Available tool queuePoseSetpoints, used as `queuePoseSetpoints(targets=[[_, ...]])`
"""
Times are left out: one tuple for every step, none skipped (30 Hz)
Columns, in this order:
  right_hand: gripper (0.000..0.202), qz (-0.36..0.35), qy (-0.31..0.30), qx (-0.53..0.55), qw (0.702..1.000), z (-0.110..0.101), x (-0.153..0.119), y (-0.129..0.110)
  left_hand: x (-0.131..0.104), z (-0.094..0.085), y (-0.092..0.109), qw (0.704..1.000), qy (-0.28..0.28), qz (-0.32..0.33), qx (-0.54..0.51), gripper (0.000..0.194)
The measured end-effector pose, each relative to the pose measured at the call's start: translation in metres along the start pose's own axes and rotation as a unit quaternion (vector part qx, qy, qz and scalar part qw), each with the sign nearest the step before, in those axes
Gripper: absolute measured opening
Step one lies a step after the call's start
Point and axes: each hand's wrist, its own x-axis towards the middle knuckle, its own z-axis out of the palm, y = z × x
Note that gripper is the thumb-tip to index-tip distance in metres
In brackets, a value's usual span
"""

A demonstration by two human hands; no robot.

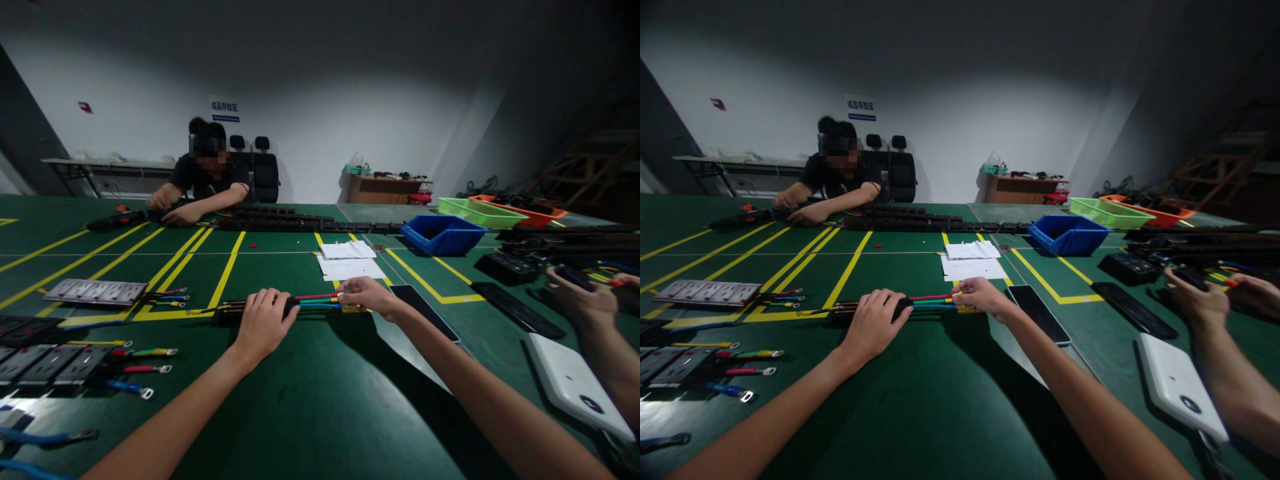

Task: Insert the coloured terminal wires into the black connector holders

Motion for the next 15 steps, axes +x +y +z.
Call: queuePoseSetpoints(targets=[[0.046,-0.007,-0.003,0.009,1.0,-0.0002,-0.0006,-0.001,0.0,-0.0005,0.0003,1.0,-0.001,0.0,0.0,0.041],[0.046,-0.016,-0.007,0.023,1.0,-0.0006,-0.0013,-0.0022,0.0,-0.001,0.0005,1.0,-0.001,0.001,-0.001,0.041],[0.046,-0.024,-0.013,0.038,0.999,-0.0009,-0.0019,-0.0031,0.0,-0.0013,0.0007,1.0,-0.001,0.002,-0.001,0.041],[0.045,-0.029,-0.017,0.05,0.998,-0.0012,-0.0023,-0.0035,0.0,-0.0014,0.0007,1.0,-0.001,0.003,-0.001,0.04],[0.045,-0.028,-0.018,0.054,0.998,-0.0012,-0.0022,-0.0033,0.0,-0.0015,0.0007,1.0,-0.002,0.002,-0.001,0.041],[0.045,-0.024,-0.016,0.05,0.998,-0.0009,-0.0018,-0.0026,0.0,-0.0015,0.0007,1.0,-0.003,0.001,-0.002,0.041],[0.045,-0.016,-0.012,0.038,0.999,-0.0004,-0.0011,-0.0015,0.0,-0.0014,0.0006,1.0,-0.003,0.0,-0.003,0.041],[0.045,-0.007,-0.007,0.023,1.0,0.0002,-0.0003,-0.0004,0.0,-0.0013,0.0005,1.0,-0.003,-0.001,-0.006,0.041],[0.045,0.001,-0.003,0.009,1.0,0.0008,0.0004,0.0005,0.0001,-0.0011,0.0004,1.0,-0.004,-0.002,-0.009,0.041],[0.045,0.006,-0.002,-0.001,1.0,0.0013,0.0008,0.0009,0.0001,-0.0009,0.0003,1.0,-0.003,-0.002,-0.012,0.041],[0.044,0.007,-0.002,-0.005,1.0,0.0015,0.0009,0.0007,0.0001,-0.0007,0.0002,1.0,-0.002,-0.002,-0.013,0.041],[0.043,0.004,-0.003,-0.001,1.0,0.0015,0.0004,-0.0003,0.0002,-0.0005,0.0002,1.0,0.0,-0.001,-0.014,0.042],[0.042,-0.001,-0.006,0.01,1.0,0.0012,-0.0005,-0.0018,0.0002,-0.0003,0.0001,1.0,0.002,0.001,-0.013,0.041],[0.04,-0.008,-0.011,0.026,1.0,0.0007,-0.0016,-0.0036,0.0002,-0.0002,0.0001,1.0,0.004,0.002,-0.012,0.041],[0.039,-0.014,-0.017,0.045,0.999,0.0002,-0.0029,-0.0053,0.0002,-0.0001,0.0001,1.0,0.005,0.003,-0.01,0.041]])
